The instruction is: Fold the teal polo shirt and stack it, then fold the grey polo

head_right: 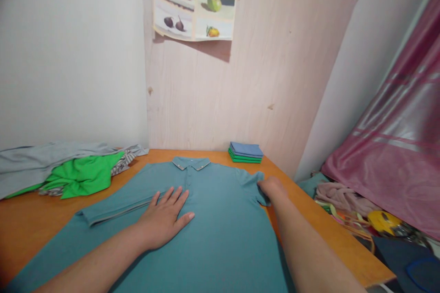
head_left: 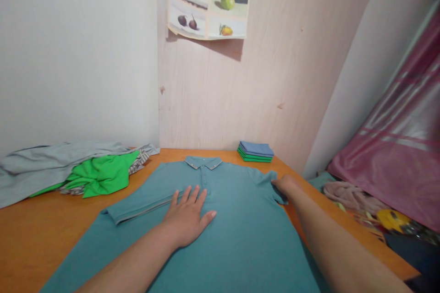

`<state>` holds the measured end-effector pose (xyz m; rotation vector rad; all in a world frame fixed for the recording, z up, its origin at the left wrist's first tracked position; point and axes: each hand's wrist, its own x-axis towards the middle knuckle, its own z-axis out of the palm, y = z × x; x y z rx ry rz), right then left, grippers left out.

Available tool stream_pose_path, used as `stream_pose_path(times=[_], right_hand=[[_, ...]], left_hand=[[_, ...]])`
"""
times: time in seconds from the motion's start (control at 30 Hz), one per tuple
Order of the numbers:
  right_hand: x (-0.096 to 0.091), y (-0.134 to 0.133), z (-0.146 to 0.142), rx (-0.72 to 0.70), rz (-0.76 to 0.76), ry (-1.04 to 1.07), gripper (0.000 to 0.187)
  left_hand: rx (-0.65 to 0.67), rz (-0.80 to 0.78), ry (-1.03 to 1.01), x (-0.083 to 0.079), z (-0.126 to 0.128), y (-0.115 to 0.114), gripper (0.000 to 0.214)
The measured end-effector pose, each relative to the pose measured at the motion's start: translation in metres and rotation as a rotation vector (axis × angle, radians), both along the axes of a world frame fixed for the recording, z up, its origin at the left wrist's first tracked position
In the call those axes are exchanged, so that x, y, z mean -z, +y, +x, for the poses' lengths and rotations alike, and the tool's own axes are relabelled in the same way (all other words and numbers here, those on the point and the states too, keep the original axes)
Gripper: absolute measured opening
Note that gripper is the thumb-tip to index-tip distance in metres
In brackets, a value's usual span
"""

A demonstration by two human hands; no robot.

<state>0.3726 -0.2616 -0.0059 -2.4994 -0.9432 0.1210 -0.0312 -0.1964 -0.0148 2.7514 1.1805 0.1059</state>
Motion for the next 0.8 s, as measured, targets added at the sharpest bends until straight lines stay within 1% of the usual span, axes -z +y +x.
stream_pose_path(times=[0.07, 0.17, 0.3, 0.47, 0.53, 0.63, 0.73, 0.8], right_hand=[[0.005, 0.003, 0.0, 0.033, -0.031, -0.048, 0.026], [0.008, 0.006, -0.002, 0.029, -0.045, -0.11, 0.025], [0.003, 0.005, -0.005, 0.024, -0.027, -0.178, 0.03], [-0.019, 0.004, -0.017, -0.014, 0.005, -0.264, 0.026], [-0.031, 0.005, -0.027, -0.042, 0.014, -0.303, 0.025], [-0.048, 0.007, -0.051, -0.107, 0.03, -0.364, 0.025], [-0.062, 0.008, -0.082, -0.219, 0.059, -0.422, 0.026], [-0.069, 0.008, -0.099, -0.363, 0.119, -0.41, 0.028]], left_hand=[[0.002, 0.006, -0.006, 0.0, 0.0, 0.0, 0.09], [0.0, 0.007, -0.007, 0.0, 0.0, 0.0, 0.089], [-0.001, -0.005, -0.01, -0.002, 0.0, -0.002, 0.089], [-0.008, -0.014, -0.014, -0.003, 0.0, -0.002, 0.089], [-0.006, -0.011, -0.019, -0.002, 0.0, -0.002, 0.088], [-0.002, -0.005, -0.023, -0.001, 0.0, -0.001, 0.088], [-0.006, -0.007, -0.016, -0.003, 0.001, -0.002, 0.089], [-0.006, -0.011, -0.014, -0.004, 0.001, -0.003, 0.089]])
